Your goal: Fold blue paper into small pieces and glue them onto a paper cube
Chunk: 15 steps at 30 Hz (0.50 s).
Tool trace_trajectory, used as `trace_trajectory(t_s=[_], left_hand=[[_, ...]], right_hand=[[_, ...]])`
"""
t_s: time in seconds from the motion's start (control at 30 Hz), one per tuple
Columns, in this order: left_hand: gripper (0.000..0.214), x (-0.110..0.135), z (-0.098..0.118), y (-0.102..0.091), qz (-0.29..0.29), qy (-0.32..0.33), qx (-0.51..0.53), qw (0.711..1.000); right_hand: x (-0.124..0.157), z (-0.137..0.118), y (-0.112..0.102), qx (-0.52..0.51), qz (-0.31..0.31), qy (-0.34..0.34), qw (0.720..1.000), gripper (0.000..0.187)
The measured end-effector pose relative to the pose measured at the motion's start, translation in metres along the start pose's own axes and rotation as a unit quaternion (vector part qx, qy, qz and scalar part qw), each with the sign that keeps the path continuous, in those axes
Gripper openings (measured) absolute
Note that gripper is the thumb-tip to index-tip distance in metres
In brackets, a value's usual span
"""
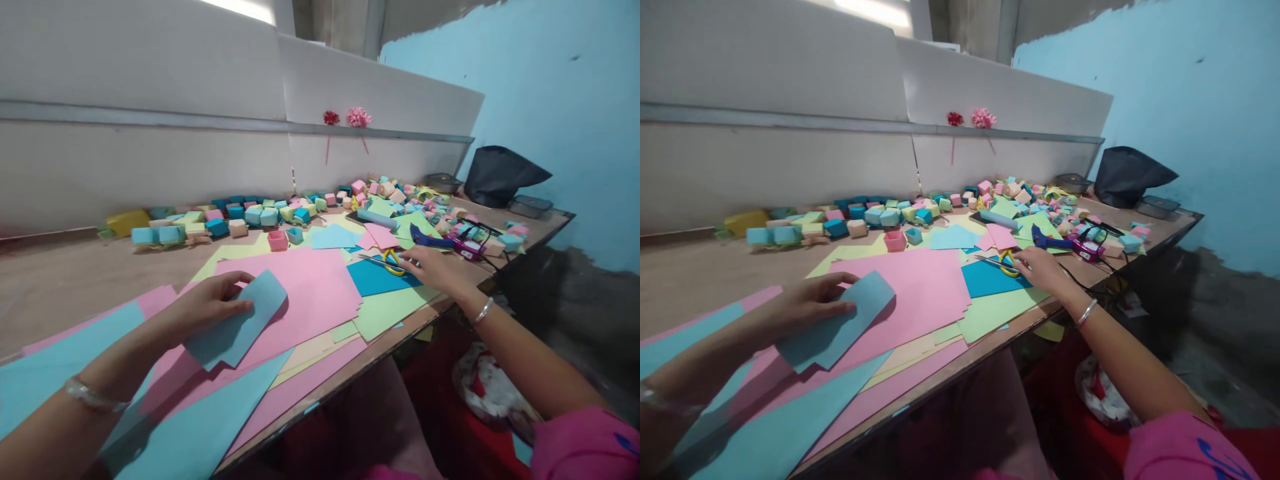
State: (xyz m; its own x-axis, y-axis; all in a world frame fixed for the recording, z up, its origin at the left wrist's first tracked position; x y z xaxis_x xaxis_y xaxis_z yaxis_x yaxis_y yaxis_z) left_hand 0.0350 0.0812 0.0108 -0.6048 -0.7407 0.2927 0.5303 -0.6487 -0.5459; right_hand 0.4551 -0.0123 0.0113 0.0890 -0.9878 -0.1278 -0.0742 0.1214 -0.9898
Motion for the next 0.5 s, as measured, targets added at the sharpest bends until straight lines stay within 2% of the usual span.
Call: trace_trajectory(t_s=[0.07, 0.13, 0.33, 0.4, 0.5], left_hand=[[0.043, -0.003, 0.000, -0.004, 0.030, 0.025, -0.127, 0.991], [0.041, -0.003, 0.000, -0.007, 0.075, 0.037, -0.238, 0.968], [0.057, -0.003, -0.001, -0.005, 0.123, 0.030, -0.300, 0.945], [0.054, -0.002, 0.003, -0.003, 0.154, 0.059, -0.342, 0.925], [0.044, -0.003, 0.006, 0.002, 0.188, 0.082, -0.389, 0.898]], right_hand=[[-0.002, -0.006, 0.010, 0.023, -0.033, -0.010, 0.999, 0.026], [-0.008, -0.013, 0.015, 0.050, -0.062, -0.011, 0.997, 0.023], [-0.024, -0.023, 0.017, 0.111, -0.134, 0.020, 0.985, 0.019], [-0.030, -0.026, 0.009, 0.123, -0.125, 0.021, 0.984, 0.022], [-0.050, -0.045, -0.012, 0.107, -0.072, -0.026, 0.991, 0.027]])
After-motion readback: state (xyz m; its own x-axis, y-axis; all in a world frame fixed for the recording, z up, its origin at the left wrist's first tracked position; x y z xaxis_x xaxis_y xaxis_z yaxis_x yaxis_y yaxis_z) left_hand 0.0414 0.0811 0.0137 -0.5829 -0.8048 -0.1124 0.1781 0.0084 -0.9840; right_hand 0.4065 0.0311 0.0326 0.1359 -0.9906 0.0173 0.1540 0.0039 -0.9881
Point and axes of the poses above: each hand's wrist, its own x-axis away from the middle knuckle, its own y-axis out of the palm, z = x × y, the point moved 5 cm from there along -x, towards the middle knuckle, and after that the axes turned 11 degrees about -z, right-handed, at the moved point
